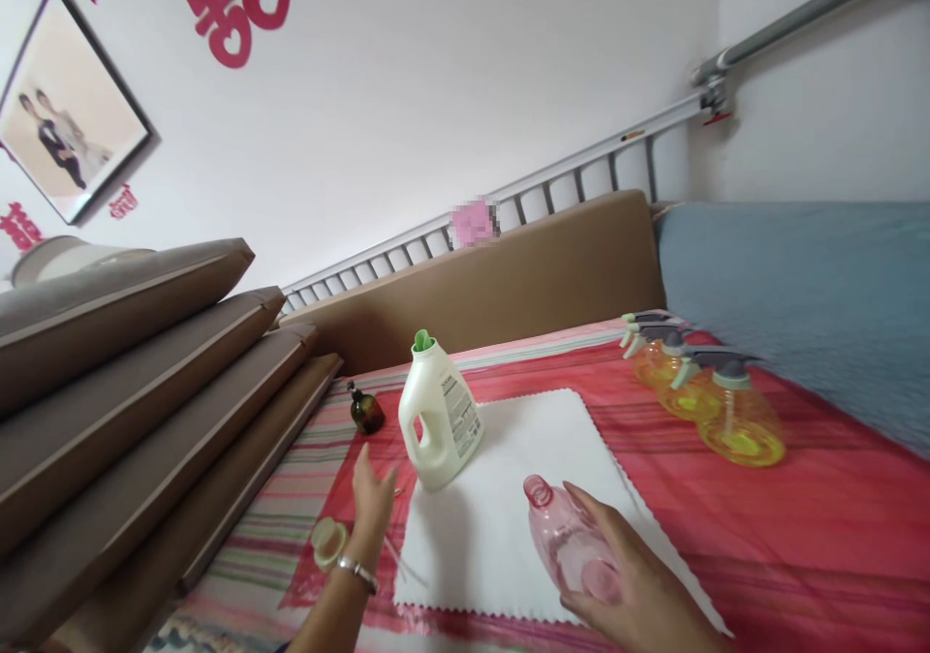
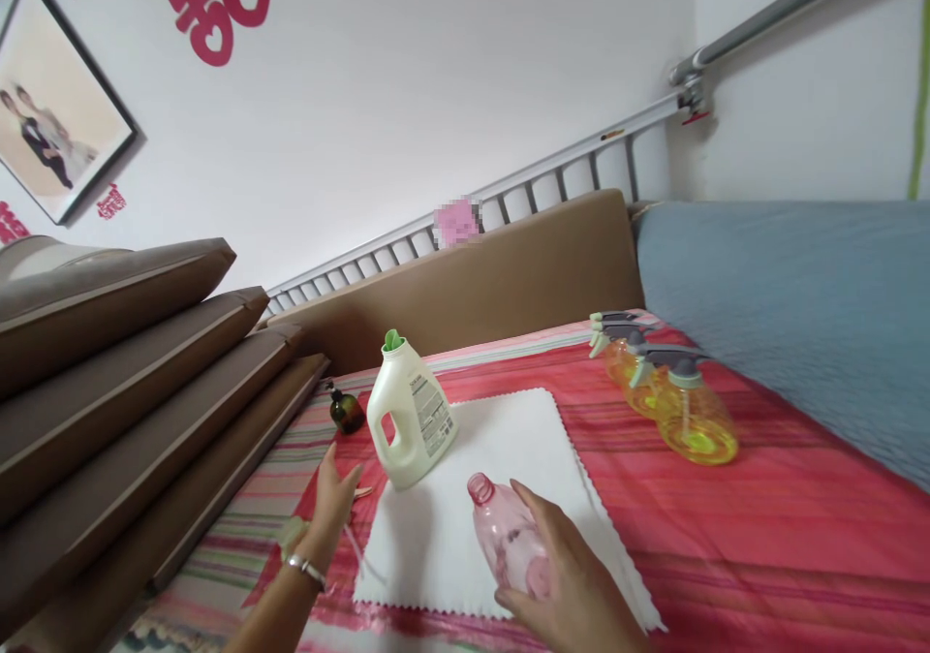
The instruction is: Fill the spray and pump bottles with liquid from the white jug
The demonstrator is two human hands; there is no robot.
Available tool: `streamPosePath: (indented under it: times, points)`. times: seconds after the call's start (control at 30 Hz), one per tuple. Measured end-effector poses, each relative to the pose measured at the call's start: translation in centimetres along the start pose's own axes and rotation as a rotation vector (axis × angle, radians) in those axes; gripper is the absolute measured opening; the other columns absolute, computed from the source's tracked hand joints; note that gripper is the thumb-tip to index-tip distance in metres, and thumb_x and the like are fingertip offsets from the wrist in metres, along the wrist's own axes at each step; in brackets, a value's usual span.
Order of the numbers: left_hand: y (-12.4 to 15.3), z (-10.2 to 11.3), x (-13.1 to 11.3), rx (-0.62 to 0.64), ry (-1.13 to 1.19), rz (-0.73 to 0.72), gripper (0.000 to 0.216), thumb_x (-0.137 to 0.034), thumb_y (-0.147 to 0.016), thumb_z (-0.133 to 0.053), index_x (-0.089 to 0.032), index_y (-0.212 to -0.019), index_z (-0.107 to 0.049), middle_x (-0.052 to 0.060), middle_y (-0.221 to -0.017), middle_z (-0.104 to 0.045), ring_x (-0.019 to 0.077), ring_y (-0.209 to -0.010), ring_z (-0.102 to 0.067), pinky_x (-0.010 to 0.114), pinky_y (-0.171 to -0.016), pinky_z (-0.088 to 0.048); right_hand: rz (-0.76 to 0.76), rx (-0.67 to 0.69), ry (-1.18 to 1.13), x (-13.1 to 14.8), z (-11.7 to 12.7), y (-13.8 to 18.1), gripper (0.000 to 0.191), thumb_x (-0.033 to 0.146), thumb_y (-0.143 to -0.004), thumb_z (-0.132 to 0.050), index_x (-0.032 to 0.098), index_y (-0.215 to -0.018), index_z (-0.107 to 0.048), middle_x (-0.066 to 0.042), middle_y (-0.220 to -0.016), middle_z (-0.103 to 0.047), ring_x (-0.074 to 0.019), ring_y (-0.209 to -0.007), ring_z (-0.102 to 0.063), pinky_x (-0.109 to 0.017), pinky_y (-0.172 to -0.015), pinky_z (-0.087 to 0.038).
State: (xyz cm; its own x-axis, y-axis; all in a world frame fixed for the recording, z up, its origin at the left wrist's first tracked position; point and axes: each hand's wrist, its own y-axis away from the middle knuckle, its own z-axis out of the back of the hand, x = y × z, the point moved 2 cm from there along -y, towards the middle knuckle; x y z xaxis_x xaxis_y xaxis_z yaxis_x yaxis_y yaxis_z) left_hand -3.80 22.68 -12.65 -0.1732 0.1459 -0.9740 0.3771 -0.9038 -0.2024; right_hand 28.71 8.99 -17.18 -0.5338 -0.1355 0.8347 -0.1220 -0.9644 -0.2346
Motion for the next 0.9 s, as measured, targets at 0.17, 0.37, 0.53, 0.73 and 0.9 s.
streamPosePath:
  times: [0.17, 0.37, 0.53, 0.73, 0.9]
  points:
    - [-3.7, -6.0, -2.1, 0.092, -0.202, -0.124, 0.050, -0.012, -0.056, -0.075, -0.013, -0.103, -0.058, 0.010, -0.107, -0.064, 0.0269, -0.106, -0.058, 0.033, -0.089, -0.045, 0.030, -0.049, -0.003, -0.7, 0.1, 0.2, 0.078, 0.024, -0.056, -0.058, 0.021, -0.132, -0.038, -0.010, -0.134, -0.049, -0.0276, -0.119, -0.051, -0.035, -0.095, -0.045]
    - [-5.7, -8.8, -2.8, 0.134, -0.339, -0.145, 0.015, -0.028, -0.084, -0.059, -0.013, -0.085, -0.059, -0.001, -0.076, -0.061, 0.0104, -0.064, -0.057, 0.027, -0.061, -0.050, 0.006, -0.140, -0.060, -0.7, 0.7, 0.2, 0.077, 0.022, -0.054, -0.058, 0.022, -0.130, -0.040, -0.011, -0.132, -0.050, -0.0289, -0.119, -0.049, -0.040, -0.098, -0.041]
    - [-4.2, -7.7, -5.4, 0.109, -0.364, -0.261, 0.017, -0.022, -0.072, -0.060, -0.013, -0.085, -0.057, -0.003, -0.067, -0.057, 0.0130, -0.059, -0.055, 0.025, -0.056, -0.044, -0.037, -0.113, -0.120, -1.0, 2.0, -0.5, 0.079, 0.027, -0.055, -0.059, 0.018, -0.131, -0.038, -0.014, -0.132, -0.049, -0.0294, -0.121, -0.048, -0.040, -0.100, -0.040]
    - [0.8, -4.9, -7.9, 0.236, -0.411, -0.396, 0.009, -0.023, -0.064, -0.057, -0.017, -0.071, -0.058, -0.002, -0.065, -0.059, 0.0174, -0.066, -0.057, 0.025, -0.060, -0.042, -0.031, -0.284, -0.180, -3.4, 2.6, -0.4, 0.078, 0.035, -0.057, -0.060, 0.020, -0.130, -0.035, -0.014, -0.133, -0.048, -0.0302, -0.121, -0.048, -0.041, -0.102, -0.039]
    - [3.8, -4.5, -5.9, 0.391, -0.496, -0.509, 0.009, -0.025, -0.070, -0.051, -0.020, -0.077, -0.055, -0.001, -0.067, -0.064, 0.0180, -0.064, -0.061, 0.023, -0.058, -0.041, -0.112, -0.285, -0.088, -2.8, 5.9, 2.0, 0.079, 0.036, -0.058, -0.063, 0.020, -0.129, -0.034, -0.015, -0.134, -0.048, -0.0325, -0.124, -0.045, -0.045, -0.104, -0.036]
